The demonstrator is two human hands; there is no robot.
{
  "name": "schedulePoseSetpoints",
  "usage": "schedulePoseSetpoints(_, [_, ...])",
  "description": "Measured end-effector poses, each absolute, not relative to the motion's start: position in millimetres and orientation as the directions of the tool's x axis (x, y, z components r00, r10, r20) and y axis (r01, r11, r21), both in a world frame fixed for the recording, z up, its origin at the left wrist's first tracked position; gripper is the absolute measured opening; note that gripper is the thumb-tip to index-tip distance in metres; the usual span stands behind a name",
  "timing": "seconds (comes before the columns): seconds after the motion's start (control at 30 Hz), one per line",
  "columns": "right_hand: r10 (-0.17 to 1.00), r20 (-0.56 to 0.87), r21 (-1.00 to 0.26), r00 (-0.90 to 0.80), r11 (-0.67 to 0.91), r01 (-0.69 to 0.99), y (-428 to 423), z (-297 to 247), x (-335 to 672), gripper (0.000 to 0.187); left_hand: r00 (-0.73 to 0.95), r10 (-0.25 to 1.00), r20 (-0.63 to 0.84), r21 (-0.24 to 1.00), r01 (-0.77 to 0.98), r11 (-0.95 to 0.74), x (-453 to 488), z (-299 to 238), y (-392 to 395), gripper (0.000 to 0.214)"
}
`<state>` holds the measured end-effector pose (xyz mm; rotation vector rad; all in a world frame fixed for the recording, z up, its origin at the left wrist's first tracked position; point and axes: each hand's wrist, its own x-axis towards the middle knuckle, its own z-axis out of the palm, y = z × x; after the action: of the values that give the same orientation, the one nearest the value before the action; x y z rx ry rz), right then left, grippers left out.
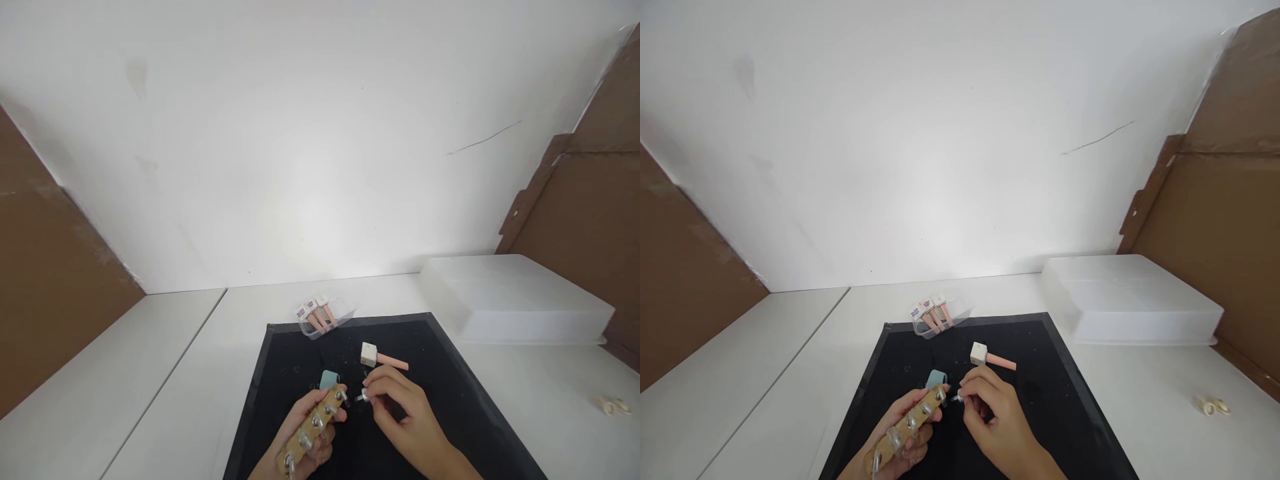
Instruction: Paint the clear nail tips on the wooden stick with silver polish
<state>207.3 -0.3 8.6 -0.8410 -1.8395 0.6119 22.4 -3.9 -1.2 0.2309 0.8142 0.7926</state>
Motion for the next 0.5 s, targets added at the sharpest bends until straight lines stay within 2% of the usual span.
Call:
schedulePoseSetpoints(0.2, [0.766,0.595,-0.713,-0.243,0.643,0.281,0,5,207,0.021,0.424,0.699,-0.576,0.471,-0.526,0.708,20,-12,-2,0.025])
schedulePoseSetpoints(0.5, [0.752,0.596,-0.706,-0.281,0.658,0.263,2,3,207,0.024,0.42,0.705,-0.571,0.477,-0.529,0.702,19,-15,-4,0.023])
